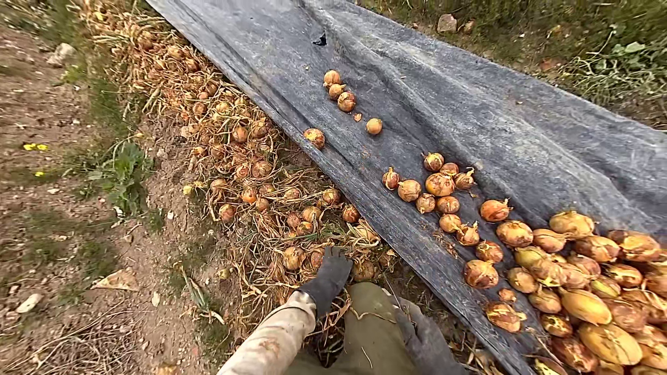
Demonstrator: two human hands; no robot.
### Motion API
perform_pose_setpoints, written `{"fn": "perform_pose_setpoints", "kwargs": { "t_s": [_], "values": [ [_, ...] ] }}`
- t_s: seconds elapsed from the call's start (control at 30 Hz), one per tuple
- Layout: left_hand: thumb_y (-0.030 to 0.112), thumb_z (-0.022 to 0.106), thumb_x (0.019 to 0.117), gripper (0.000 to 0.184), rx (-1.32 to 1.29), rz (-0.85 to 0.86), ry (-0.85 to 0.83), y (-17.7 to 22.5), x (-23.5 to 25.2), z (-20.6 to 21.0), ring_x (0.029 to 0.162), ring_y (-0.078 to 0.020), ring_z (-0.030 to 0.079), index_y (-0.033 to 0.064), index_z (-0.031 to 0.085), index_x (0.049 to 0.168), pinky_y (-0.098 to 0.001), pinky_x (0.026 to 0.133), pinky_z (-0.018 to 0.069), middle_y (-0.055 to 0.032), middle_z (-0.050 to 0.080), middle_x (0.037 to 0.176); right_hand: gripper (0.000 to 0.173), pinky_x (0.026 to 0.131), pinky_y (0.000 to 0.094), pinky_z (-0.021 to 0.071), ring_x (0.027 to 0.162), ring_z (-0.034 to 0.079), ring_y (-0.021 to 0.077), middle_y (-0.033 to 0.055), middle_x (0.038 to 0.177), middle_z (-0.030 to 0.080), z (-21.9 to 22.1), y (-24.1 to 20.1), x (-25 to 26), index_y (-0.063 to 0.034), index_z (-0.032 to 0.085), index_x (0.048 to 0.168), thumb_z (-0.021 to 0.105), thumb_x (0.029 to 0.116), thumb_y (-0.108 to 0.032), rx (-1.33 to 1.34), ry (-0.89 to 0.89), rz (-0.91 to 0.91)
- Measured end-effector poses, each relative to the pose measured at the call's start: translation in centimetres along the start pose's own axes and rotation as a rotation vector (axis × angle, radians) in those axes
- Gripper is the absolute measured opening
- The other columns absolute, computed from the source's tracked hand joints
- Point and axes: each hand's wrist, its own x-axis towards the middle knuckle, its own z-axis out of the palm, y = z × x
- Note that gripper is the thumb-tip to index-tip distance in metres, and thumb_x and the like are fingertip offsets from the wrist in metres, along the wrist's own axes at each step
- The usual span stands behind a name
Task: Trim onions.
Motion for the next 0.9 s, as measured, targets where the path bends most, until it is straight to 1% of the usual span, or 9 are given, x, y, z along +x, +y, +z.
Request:
{"fn": "perform_pose_setpoints", "kwargs": {
  "t_s": [0.1,0.2,0.27,0.33,0.5,0.63,0.73,0.8,0.9],
  "values": [
    [0.031,0.074,0.0843,0.068,-0.241,-0.014,0.116,-1.8,-4.1,-1.6,0.131,-0.0375,0.056,0.0063,0.053,0.144,-0.0639,0.123,0.0222,-0.0177,0.064,0.133,0.052,0.088,0.0468,0.0585,0.101,0.073,0.0201,0.0053,0.114,0.075,-0.2,0.1,0.1,-0.0218,0.058,0.145,0.037,0.1072,-0.052,-0.026,-0.019,-0.011],
    [0.055,0.075,0.0846,0.072,-0.808,-0.138,0.342,-2.8,-11.3,-4.1,0.110,-0.0220,0.069,0.0216,0.051,0.144,-0.0491,0.098,0.0563,-0.0064,0.070,0.124,0.056,0.082,0.0475,0.0582,0.090,0.072,0.0222,0.0076,0.101,0.074,0.0,-1.1,1.0,-0.0238,0.057,0.144,0.042,0.1035,-0.058,0.009,-0.070,-0.003],
    [0.052,0.082,0.0802,0.075,-1.135,-0.098,0.459,-2.3,-15.8,-5.1,0.107,-0.0118,0.069,0.0259,0.051,0.142,-0.0406,0.094,0.0609,0.0009,0.068,0.124,0.062,0.082,0.0464,0.0588,0.090,0.071,0.0218,0.0084,0.107,0.073,0.1,-3.2,1.9,-0.0261,0.052,0.149,0.049,0.0995,-0.063,0.101,-0.142,-0.030],
    [0.043,0.089,0.0763,0.077,-1.323,-0.013,0.543,-0.7,-19.5,-5.6,0.112,-0.0094,0.067,0.0219,0.052,0.141,-0.0352,0.097,0.0607,0.0019,0.066,0.128,0.061,0.064,0.0427,0.0580,0.070,0.066,0.0201,0.0084,0.100,0.069,0.8,-5.5,2.2,-0.0256,0.049,0.151,0.052,0.0994,-0.059,0.322,-0.190,-0.100],
    [0.016,0.075,0.0901,0.069,-0.989,0.091,0.674,2.4,-24.8,-4.2,0.130,-0.0183,0.060,0.0189,0.049,0.154,-0.0391,0.111,0.0511,-0.0083,0.061,0.143,0.051,0.049,0.0329,0.0545,0.054,0.058,0.0146,0.0055,0.088,0.067,2.0,-9.8,-0.7,-0.0113,0.055,0.141,0.036,0.1095,-0.047,0.791,-0.146,-0.227],
    [0.009,0.065,0.0935,0.071,-0.891,-0.029,0.406,3.5,-27.8,-4.0,0.122,-0.0295,0.066,0.0190,0.041,0.159,-0.0502,0.105,0.0520,-0.0146,0.065,0.137,0.051,0.085,0.0409,0.0577,0.094,0.072,0.0200,0.0117,0.110,0.075,0.6,-9.6,-2.6,-0.0071,0.061,0.141,0.035,0.1095,-0.037,0.224,-0.040,-0.386],
    [0.010,0.062,0.0976,0.048,-1.066,-0.047,0.251,3.5,-28.5,-3.4,0.090,-0.0188,0.074,0.0110,0.056,0.145,-0.0394,0.087,0.0612,-0.0085,0.074,0.110,0.058,0.053,0.0439,0.0558,0.063,0.068,0.0224,0.0074,0.079,0.071,1.4,-6.8,-2.0,-0.0141,0.063,0.141,0.029,0.1081,-0.048,-0.094,0.256,-0.787],
    [0.019,0.057,0.1024,0.022,-1.109,-0.042,0.202,3.3,-28.7,-3.6,0.067,-0.0139,0.069,0.0079,0.069,0.117,-0.0354,0.068,0.0607,-0.0031,0.074,0.094,0.057,0.055,0.0400,0.0564,0.063,0.067,0.0176,0.0057,0.083,0.072,0.3,-6.4,-2.4,-0.0155,0.059,0.145,0.029,0.1091,-0.049,0.009,0.192,-0.847],
    [0.030,0.050,0.1059,0.029,-0.884,-0.121,0.046,3.7,-29.3,-7.8,0.081,-0.0218,0.070,0.0088,0.070,0.105,-0.0459,0.080,0.0564,-0.0053,0.074,0.093,0.052,0.050,0.0292,0.0530,0.054,0.057,0.0099,0.0035,0.079,0.067,-1.1,-6.5,-4.3,-0.0112,0.062,0.141,0.032,0.1112,-0.042,0.636,-0.116,-0.605]
  ]
}}
